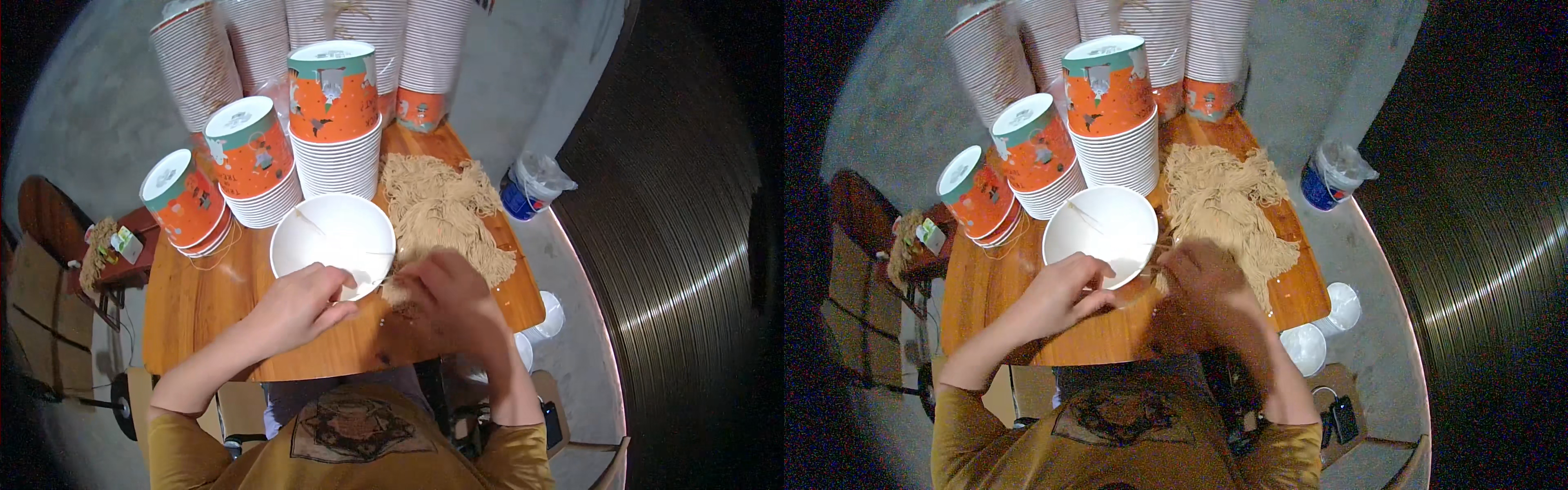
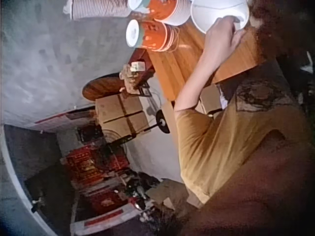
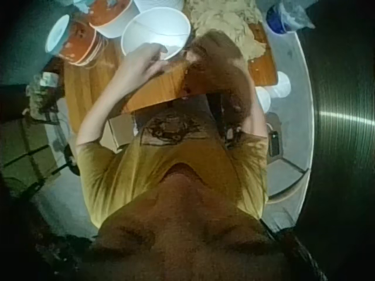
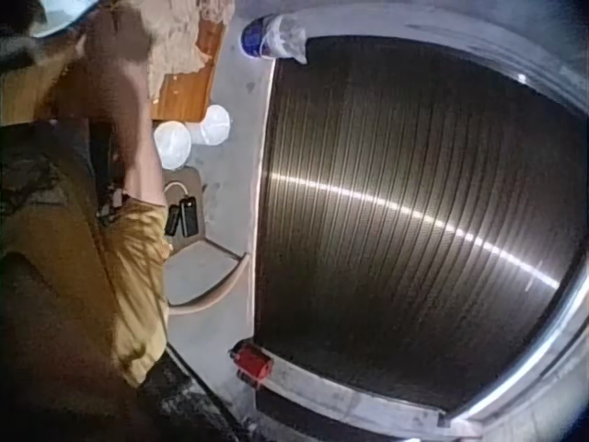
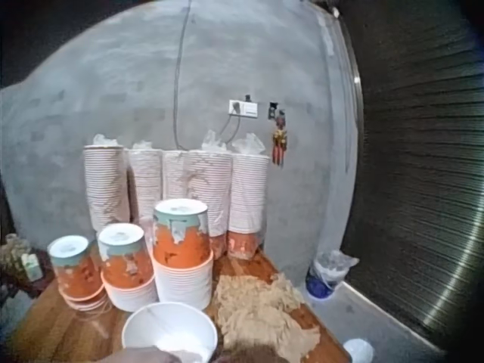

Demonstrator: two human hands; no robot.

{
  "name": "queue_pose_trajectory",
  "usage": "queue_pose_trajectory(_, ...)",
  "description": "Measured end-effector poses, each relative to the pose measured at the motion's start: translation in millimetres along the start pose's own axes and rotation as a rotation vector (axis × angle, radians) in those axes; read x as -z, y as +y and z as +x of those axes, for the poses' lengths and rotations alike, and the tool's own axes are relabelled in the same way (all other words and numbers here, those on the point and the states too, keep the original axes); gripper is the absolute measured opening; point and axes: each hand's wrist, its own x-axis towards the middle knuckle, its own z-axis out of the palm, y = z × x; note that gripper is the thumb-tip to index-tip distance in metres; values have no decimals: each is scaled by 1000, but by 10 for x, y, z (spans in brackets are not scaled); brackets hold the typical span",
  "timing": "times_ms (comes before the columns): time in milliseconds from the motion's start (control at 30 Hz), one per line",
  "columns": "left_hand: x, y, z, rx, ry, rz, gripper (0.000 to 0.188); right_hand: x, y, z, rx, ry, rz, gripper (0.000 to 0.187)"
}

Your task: The recorder is separating and placing a fibrous material into decorative paper buckets.

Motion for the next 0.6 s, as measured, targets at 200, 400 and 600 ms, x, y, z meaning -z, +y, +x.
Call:
queue_pose_trajectory(200, 98, -122, -230, -204, 97, 177, 13, -49, 46, 271, -1, -45, 35, 13)
queue_pose_trajectory(400, 124, -315, -339, -228, 165, 73, 11, -431, -66, 558, 175, -49, 100, 9)
queue_pose_trajectory(600, 73, -23, -158, 287, 168, -93, 20, -577, -155, 613, 6, -129, 168, 10)
